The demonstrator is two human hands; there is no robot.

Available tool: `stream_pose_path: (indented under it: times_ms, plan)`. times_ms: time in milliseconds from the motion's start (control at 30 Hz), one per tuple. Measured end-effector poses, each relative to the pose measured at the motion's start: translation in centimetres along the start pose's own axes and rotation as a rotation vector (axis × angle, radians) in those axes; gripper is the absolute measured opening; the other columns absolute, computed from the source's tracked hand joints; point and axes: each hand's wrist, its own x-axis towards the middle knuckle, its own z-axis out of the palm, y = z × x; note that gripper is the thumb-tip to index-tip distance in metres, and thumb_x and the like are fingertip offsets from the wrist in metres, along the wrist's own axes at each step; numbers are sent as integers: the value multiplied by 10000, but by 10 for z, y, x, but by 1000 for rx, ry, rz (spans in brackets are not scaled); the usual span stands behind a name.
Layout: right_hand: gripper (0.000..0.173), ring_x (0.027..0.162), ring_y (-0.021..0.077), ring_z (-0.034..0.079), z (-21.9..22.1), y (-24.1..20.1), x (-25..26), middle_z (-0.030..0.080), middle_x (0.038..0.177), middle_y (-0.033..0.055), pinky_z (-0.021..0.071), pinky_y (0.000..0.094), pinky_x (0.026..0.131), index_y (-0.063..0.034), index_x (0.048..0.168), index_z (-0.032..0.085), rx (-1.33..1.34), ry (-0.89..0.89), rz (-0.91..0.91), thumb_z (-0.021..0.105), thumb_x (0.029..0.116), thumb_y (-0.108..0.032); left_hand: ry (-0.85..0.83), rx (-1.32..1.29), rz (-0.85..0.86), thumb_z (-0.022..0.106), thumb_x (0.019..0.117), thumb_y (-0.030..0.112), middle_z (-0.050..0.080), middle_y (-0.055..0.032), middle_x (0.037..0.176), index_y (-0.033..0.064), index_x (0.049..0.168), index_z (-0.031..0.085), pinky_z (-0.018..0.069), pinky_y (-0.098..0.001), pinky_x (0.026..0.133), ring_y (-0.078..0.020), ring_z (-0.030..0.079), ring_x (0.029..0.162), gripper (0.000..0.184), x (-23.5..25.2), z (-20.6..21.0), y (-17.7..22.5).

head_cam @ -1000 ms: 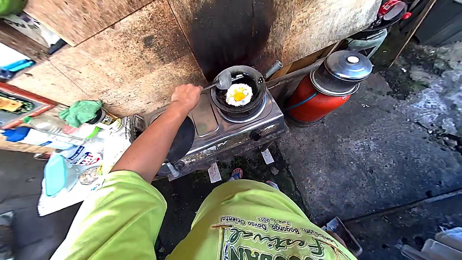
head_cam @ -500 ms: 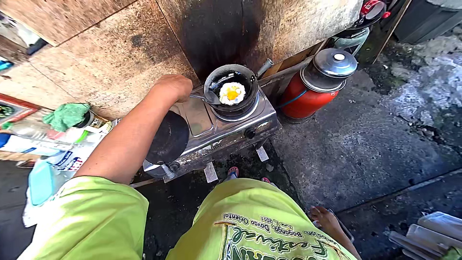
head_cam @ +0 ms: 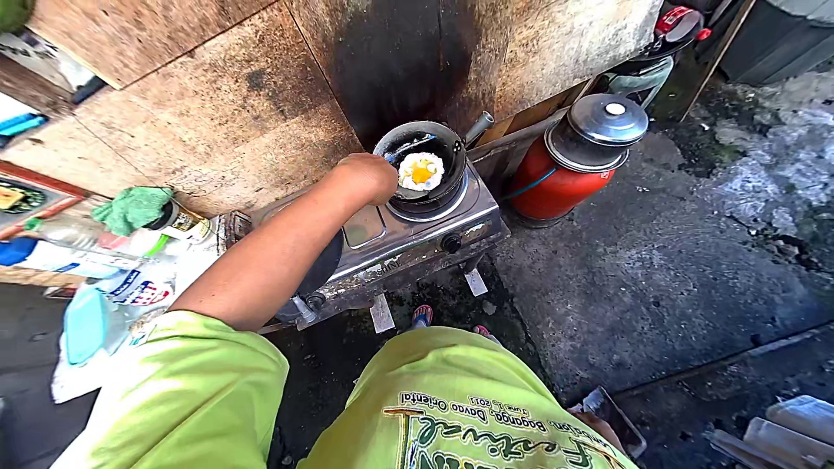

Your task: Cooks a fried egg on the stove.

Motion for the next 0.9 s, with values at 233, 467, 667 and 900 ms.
stream_pose_path:
  times_ms: [233, 467, 667, 900]
  plan:
    - [427, 1144, 412, 669, -10, -16, -6, 661, 1278, 286, 509, 572, 977, 41, 1354, 608, 20, 19, -16, 481, 1117, -292, -23, -75, 14, 622, 985, 78, 677, -204, 999, 1, 917, 681, 552, -575, 784, -366, 683, 921, 118, 1, -14, 16]
    - [428, 1140, 399, 675, -18, -25, -2, 648, 1292, 290, 517, 550, 995, 48, 1371, 582, 137, 74, -39, 507, 1108, -281, -37, -351, 28, 466, 1089, 150, 659, -170, 875, -29, 1192, 632, 586, -417, 671, -248, 670, 677, 265, 27, -9, 15]
    - [408, 1139, 400, 671, -17, -18, -17, 656, 1280, 288, 515, 549, 977, 40, 1365, 597, 105, 66, -14, 506, 1109, -264, 43, -1052, -43, 399, 1125, 230, 661, -88, 794, 0, 1262, 583, 494, -242, 510, -100, 569, 516, 325, 72, 20, -20]
    - [494, 1056, 412, 706, 0, 61, 54, 710, 1189, 249, 564, 594, 888, 22, 1295, 652, 58, 59, -72, 516, 1082, -403, 149, -1284, -75, 413, 1130, 245, 662, -42, 780, 51, 1337, 577, 407, -188, 432, -47, 492, 468, 328, 40, 30, -76]
